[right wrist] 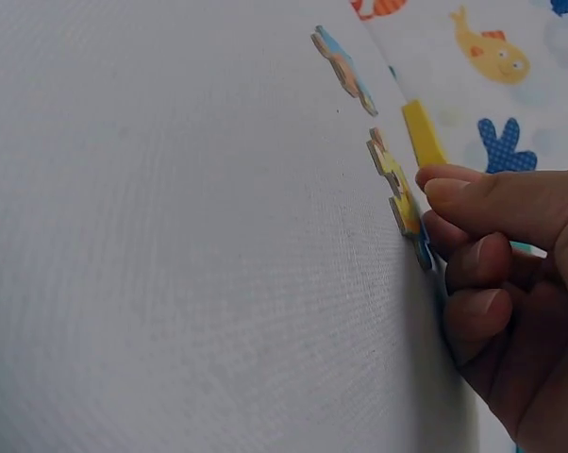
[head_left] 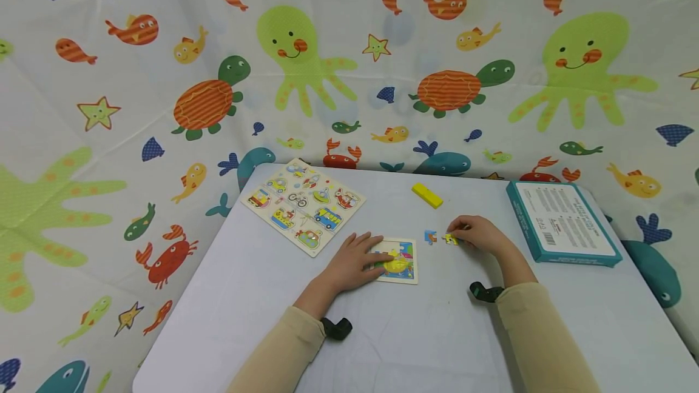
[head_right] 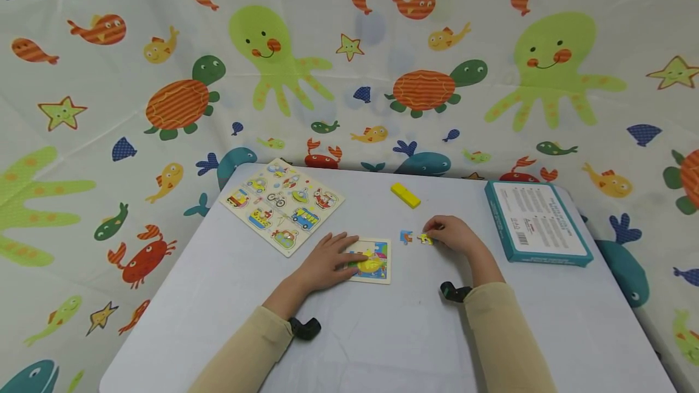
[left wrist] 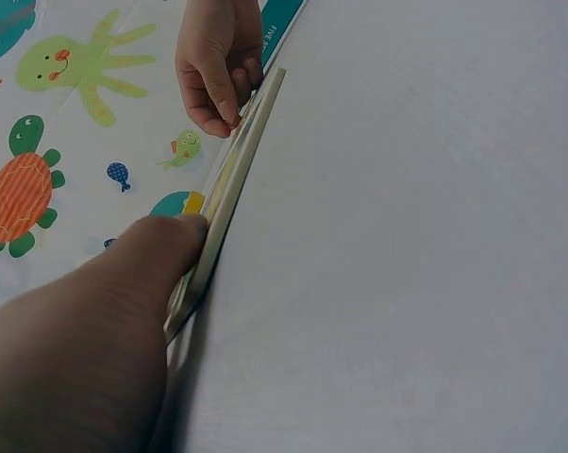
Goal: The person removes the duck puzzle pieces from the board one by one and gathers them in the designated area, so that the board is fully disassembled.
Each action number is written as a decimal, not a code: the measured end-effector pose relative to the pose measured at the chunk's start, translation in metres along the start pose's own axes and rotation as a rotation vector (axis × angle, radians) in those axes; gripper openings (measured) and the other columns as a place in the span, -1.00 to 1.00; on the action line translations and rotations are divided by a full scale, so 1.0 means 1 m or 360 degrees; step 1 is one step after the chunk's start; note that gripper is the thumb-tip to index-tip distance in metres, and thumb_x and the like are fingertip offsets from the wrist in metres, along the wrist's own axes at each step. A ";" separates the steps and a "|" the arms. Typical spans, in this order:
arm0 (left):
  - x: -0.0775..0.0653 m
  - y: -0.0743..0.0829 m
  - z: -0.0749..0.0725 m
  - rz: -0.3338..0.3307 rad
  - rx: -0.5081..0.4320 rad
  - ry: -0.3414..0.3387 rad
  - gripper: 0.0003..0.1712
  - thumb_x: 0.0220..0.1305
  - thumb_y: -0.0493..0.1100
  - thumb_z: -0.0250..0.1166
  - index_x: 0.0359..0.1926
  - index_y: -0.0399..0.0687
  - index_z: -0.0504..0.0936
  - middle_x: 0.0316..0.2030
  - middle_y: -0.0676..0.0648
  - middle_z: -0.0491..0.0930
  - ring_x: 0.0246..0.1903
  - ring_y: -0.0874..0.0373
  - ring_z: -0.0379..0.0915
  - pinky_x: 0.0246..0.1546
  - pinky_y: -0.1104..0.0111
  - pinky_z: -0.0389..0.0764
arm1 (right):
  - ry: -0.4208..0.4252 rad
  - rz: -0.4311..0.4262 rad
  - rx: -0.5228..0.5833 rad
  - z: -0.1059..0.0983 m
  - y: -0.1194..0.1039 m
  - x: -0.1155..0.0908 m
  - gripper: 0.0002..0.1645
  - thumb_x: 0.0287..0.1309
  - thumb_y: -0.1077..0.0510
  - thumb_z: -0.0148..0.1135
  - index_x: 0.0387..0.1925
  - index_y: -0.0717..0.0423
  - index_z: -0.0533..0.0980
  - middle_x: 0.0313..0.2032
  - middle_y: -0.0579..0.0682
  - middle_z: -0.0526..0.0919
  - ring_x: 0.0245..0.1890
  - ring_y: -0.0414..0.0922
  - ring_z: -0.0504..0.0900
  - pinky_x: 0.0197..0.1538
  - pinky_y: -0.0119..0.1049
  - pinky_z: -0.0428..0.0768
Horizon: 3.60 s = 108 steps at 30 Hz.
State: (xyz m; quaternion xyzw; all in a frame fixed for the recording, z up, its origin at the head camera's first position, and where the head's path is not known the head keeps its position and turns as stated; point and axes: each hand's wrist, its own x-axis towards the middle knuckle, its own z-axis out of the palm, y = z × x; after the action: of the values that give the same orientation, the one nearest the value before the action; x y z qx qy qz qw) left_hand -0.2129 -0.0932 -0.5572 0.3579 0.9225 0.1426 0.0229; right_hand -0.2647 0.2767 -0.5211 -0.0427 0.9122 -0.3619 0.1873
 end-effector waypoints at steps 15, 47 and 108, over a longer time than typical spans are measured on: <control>0.000 0.001 0.001 0.0005 0.0012 -0.0006 -0.51 0.41 0.36 -0.02 0.33 0.70 0.36 0.52 0.17 0.10 0.56 0.11 -0.12 0.55 -0.04 -0.14 | 0.0094 -0.0028 -0.0081 0.002 -0.015 -0.005 -0.74 0.37 0.01 0.16 0.00 0.01 0.57 -0.05 0.07 0.58 -0.27 -0.06 0.51 -0.25 -0.32 0.54; 0.000 0.001 0.001 0.0078 0.0068 -0.0019 -0.48 0.41 0.43 -0.13 0.37 0.77 0.25 0.54 0.10 0.05 0.55 0.04 -0.11 0.52 -0.13 -0.12 | -0.0133 -0.0390 -0.0204 0.070 -0.082 0.007 -0.92 0.23 0.12 0.31 -0.29 -0.16 0.69 -0.08 -0.09 0.61 -0.11 -0.10 0.50 0.04 -0.13 0.57; 0.002 0.023 0.002 -0.0026 0.0093 -0.0062 -0.49 0.50 0.18 -0.10 0.37 0.87 0.14 0.51 0.11 0.11 0.56 -0.05 -0.18 0.46 -0.28 -0.16 | -0.0071 -0.0331 -0.0046 0.074 -0.084 0.002 -0.84 0.38 0.13 0.14 -0.12 -0.14 0.60 -0.23 -0.08 0.61 -0.21 -0.09 0.50 -0.13 -0.28 0.52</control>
State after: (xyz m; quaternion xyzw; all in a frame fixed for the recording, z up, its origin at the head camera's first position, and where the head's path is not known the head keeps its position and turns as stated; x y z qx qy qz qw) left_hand -0.1989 -0.0754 -0.5531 0.3536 0.9285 0.1085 0.0316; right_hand -0.2434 0.1670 -0.5144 -0.1481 0.9036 -0.3650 0.1684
